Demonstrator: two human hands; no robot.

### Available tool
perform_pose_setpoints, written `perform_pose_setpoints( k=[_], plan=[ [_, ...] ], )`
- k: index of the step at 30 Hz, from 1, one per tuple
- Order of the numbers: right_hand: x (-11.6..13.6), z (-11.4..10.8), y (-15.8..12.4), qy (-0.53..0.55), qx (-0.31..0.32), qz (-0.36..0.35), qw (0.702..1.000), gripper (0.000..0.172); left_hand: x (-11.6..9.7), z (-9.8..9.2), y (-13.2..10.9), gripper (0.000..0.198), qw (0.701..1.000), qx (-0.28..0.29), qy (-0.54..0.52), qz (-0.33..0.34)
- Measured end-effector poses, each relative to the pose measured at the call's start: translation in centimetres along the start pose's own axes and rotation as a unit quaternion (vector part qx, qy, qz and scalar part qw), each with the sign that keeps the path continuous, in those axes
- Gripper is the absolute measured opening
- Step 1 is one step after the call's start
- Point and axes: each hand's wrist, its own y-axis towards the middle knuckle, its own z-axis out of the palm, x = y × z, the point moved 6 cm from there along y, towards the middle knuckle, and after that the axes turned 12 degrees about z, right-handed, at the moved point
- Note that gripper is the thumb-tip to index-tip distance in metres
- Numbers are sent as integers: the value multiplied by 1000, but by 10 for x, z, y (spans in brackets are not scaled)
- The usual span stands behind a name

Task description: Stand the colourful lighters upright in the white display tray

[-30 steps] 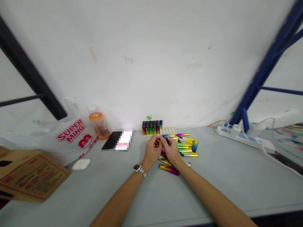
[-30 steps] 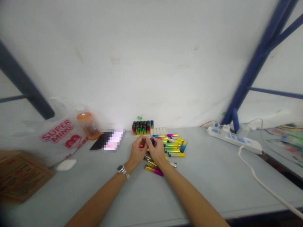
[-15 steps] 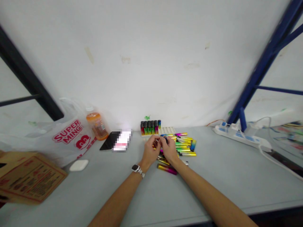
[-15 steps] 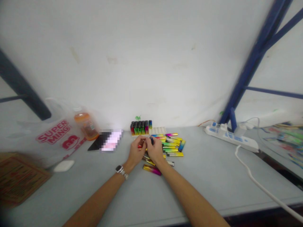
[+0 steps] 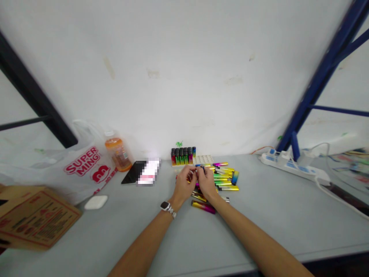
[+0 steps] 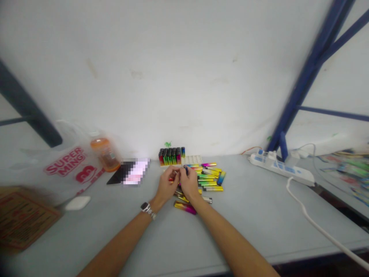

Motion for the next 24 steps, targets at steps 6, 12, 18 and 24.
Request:
perform_pose_setpoints(
  k=[6,12,18,24],
  plan=[
    [2,1,-1,5,6,13,1000,35,0,0,0,9,1000,2,-7,-6],
    [4,2,-5,29,36,21,999,43,-1,0,0,8,1000,6,-5,-3],
    [5,0,-5,27,30,18,999,45,1,0,0,9,1000,9,-3,-2],
    [3,0,-3,25,21,24,999,43,2,1,-1,9,1000,8,-6,0]
  ],
)
